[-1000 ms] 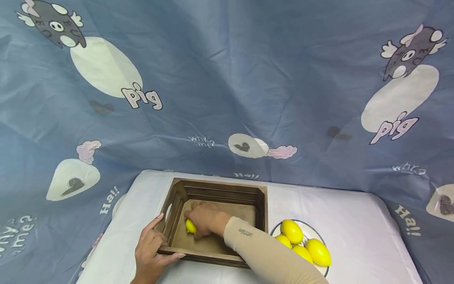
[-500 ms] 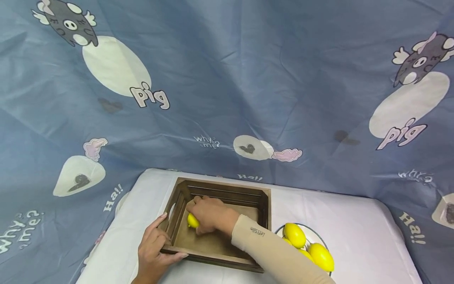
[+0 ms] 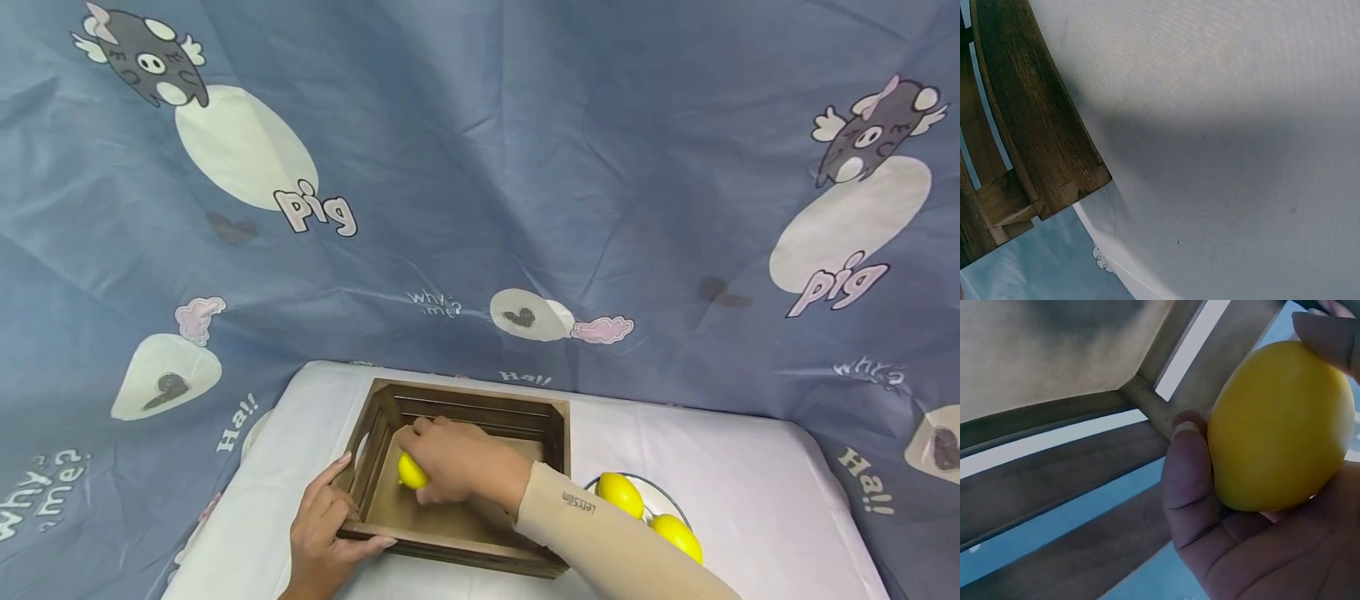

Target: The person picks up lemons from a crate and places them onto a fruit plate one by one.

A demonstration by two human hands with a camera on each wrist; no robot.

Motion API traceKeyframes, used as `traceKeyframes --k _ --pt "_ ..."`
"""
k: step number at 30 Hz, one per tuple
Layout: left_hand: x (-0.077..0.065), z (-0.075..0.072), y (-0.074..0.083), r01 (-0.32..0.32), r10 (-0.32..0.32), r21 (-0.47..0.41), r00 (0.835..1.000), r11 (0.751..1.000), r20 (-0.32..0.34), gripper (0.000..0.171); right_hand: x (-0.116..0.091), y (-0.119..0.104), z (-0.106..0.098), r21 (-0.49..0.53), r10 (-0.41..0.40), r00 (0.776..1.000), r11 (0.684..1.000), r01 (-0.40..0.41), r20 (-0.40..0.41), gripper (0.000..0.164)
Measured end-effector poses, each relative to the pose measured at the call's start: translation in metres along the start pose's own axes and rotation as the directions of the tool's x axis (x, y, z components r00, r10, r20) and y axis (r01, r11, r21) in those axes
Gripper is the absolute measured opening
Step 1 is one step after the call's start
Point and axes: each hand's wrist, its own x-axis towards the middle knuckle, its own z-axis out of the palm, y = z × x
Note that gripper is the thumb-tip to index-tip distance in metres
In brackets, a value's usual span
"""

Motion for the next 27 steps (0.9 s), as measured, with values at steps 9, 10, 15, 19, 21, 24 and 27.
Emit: traceKeyframes --k 9,10,15,19,21,24,27 --pt "0.002 0.000 0.001 -0.018 0.018 -0.004 0.999 1.000 -0.026 0.072 -0.038 0.006 -0.015 0.052 0.012 1.000 0.999 -0.013 0.026 0.047" --pt "0.002 0.000 0.001 -0.021 0.021 -0.005 0.999 1.000 -0.027 0.072 -0.042 0.007 -0.017 0.060 0.014 1.000 0.998 -0.015 0.016 0.047" --pt "0.004 0.001 0.001 -0.033 0.033 -0.018 0.999 0.999 -0.032 0.072 -0.069 0.015 -0.031 0.122 0.024 0.997 0.992 -0.015 -0.074 0.045" --pt "0.004 0.003 0.001 -0.046 0.045 -0.027 0.998 0.999 -0.036 0.072 -0.094 0.021 -0.037 0.190 0.061 0.983 0.981 -0.028 -0.171 0.044" --pt "0.004 0.003 0.001 -0.044 0.043 -0.026 0.998 0.999 -0.035 0.072 -0.105 0.024 -0.037 0.237 0.086 0.974 0.971 -0.034 -0.211 0.044" --pt "0.004 0.002 0.001 -0.038 0.038 -0.024 0.999 0.999 -0.036 0.072 -0.120 0.028 -0.031 0.298 0.130 0.956 0.953 -0.049 -0.262 0.044" --pt "0.003 0.002 0.001 -0.030 0.030 -0.024 0.999 0.999 -0.030 0.072 -0.135 0.031 -0.022 0.339 0.183 0.930 0.938 -0.067 -0.320 0.046"
